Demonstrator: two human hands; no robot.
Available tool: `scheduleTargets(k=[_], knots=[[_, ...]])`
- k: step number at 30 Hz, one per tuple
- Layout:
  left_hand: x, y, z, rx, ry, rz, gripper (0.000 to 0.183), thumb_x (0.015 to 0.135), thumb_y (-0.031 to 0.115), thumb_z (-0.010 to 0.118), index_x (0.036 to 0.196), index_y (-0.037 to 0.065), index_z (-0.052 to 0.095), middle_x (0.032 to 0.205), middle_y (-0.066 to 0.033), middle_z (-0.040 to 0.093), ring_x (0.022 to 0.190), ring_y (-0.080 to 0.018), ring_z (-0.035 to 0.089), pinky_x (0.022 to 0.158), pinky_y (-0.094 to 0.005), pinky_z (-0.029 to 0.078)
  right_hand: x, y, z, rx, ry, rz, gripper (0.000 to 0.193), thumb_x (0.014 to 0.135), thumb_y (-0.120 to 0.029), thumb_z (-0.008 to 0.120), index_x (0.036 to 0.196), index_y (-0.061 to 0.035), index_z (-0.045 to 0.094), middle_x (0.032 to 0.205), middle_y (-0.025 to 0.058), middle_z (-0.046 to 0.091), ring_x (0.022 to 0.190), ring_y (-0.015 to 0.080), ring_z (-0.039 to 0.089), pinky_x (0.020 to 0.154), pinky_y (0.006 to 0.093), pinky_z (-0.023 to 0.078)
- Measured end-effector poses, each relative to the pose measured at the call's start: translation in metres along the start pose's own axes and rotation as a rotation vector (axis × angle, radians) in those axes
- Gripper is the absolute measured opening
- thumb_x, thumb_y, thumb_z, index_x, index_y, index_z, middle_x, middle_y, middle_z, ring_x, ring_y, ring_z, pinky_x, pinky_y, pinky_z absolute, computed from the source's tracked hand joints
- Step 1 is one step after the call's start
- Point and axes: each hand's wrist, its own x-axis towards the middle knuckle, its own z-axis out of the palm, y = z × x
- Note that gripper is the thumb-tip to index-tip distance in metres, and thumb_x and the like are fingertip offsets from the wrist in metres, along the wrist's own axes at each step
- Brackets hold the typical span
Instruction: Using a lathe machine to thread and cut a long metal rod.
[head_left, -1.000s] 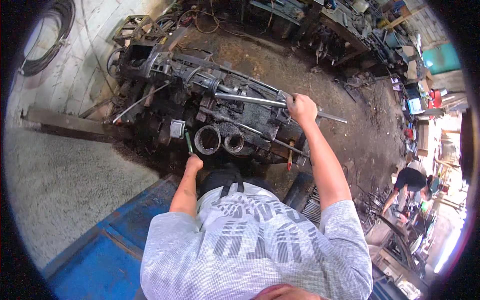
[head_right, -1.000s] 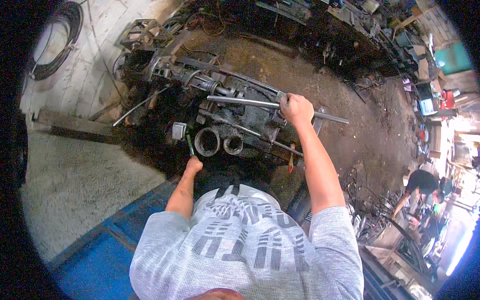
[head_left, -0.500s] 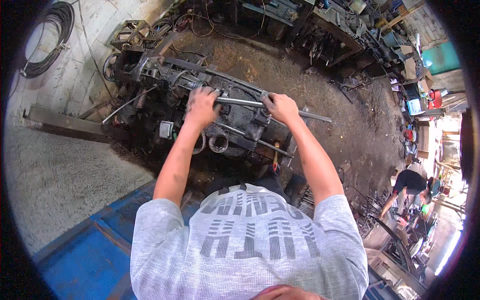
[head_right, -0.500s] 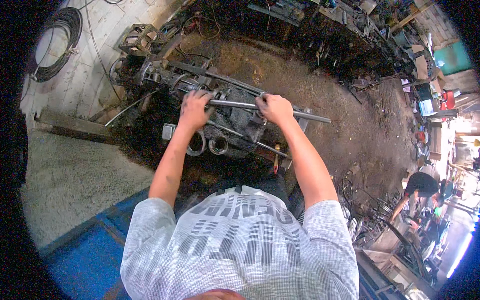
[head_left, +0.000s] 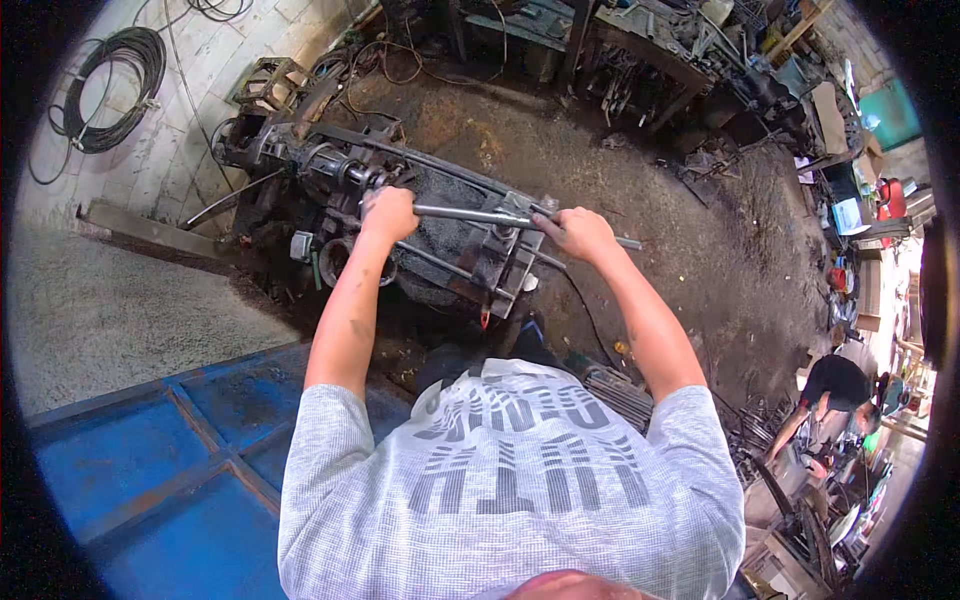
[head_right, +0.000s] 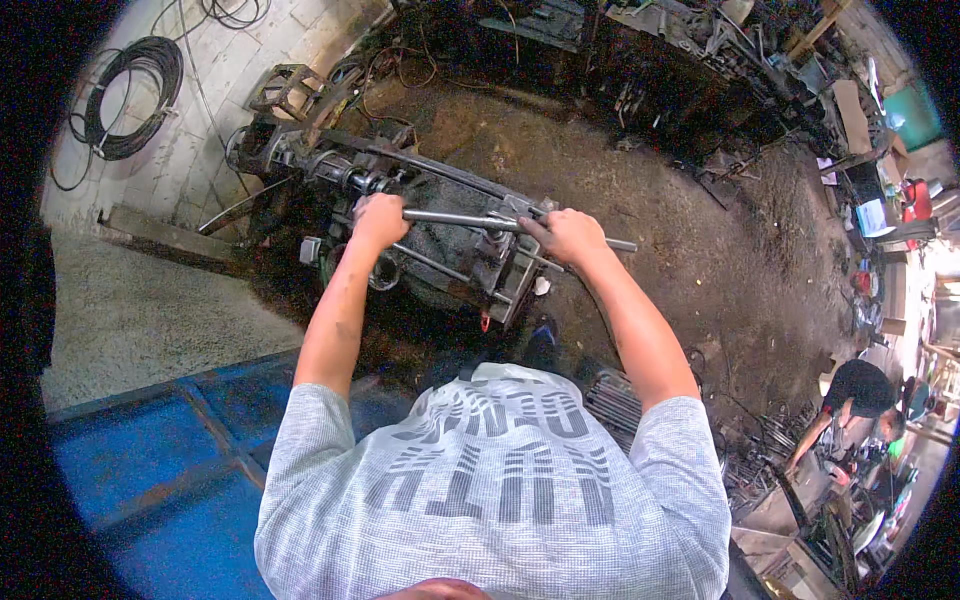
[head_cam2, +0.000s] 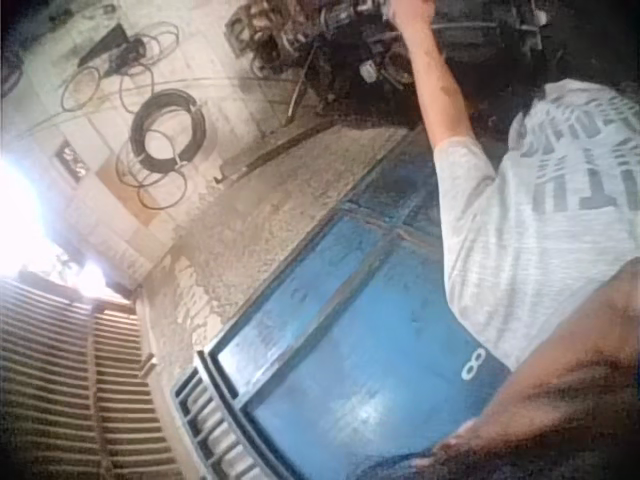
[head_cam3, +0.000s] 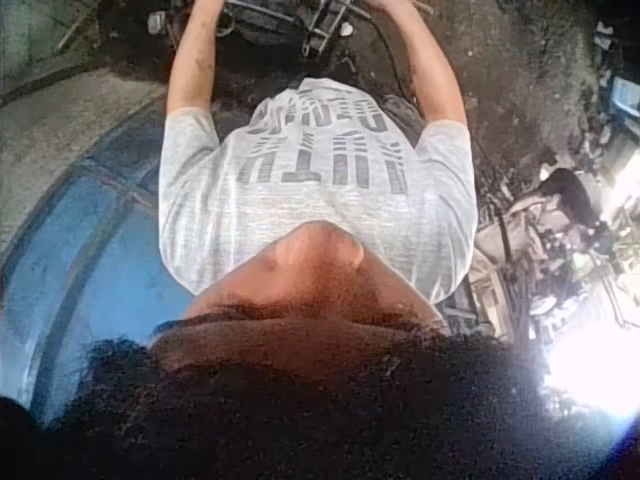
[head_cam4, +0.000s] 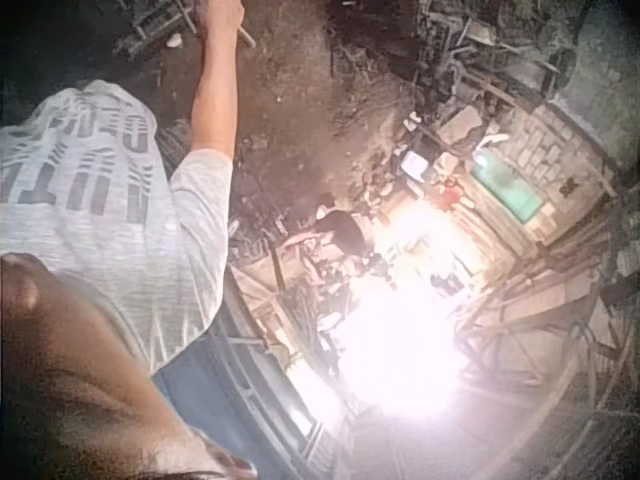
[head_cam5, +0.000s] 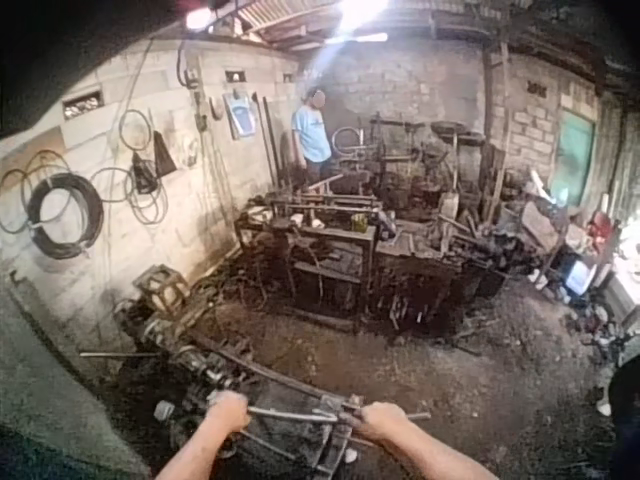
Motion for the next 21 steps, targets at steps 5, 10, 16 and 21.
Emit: scheduleTargets(k=[5, 10, 16, 21], knots=[[-0.005, 0.026, -0.004, 0.070, 0.013, -0.062, 0.021, 0.070, 0.025, 0.068, 0.082, 0.008, 0.071, 0.086, -0.0155, 0.068, 0.089, -0.0305, 0.065, 0.081, -0.0427, 0.047, -0.014, 0.028, 0.027, 0.008, 0.422, -0.113, 0.055, 0.090, -0.054, 0.040, 0.074, -0.0090, 0.068, 0.072, 0.0173, 0.065, 0.071, 0.0355, 0.064, 0.064, 0.0454, 0.052], [-0.007, 0.033, -0.004, 0.140, -0.058, -0.084, 0.030, 0.073, 0.034, 0.070, 0.089, 0.009, 0.072, 0.091, -0.0139, 0.069, 0.092, -0.0291, 0.065, 0.084, -0.0418, 0.046, -0.008, 0.035, 0.042, -0.099, 0.619, -0.166, 0.049, 0.088, -0.047, 0.045, 0.066, -0.0086, 0.064, 0.066, 0.0145, 0.064, 0.061, 0.0341, 0.063, 0.055, 0.0444, 0.051], [-0.006, 0.042, -0.010, 0.179, -0.079, -0.129, 0.037, 0.075, 0.043, 0.069, 0.085, 0.007, 0.071, 0.089, -0.0145, 0.068, 0.089, -0.0303, 0.065, 0.082, -0.0408, 0.048, -0.004, 0.040, 0.051, -0.129, 0.714, -0.177, 0.042, 0.085, -0.042, 0.048, 0.063, -0.0096, 0.064, 0.069, 0.0125, 0.066, 0.065, 0.0292, 0.065, 0.058, 0.0410, 0.052], [-0.002, 0.044, -0.010, 0.175, -0.131, -0.143, 0.039, 0.076, 0.044, 0.069, 0.086, 0.006, 0.071, 0.089, -0.0148, 0.068, 0.089, -0.0301, 0.065, 0.082, -0.0401, 0.048, 0.000, 0.041, 0.051, -0.136, 0.705, -0.170, 0.040, 0.084, -0.041, 0.049, 0.063, -0.0095, 0.064, 0.069, 0.0122, 0.066, 0.065, 0.0290, 0.065, 0.058, 0.0403, 0.052]])
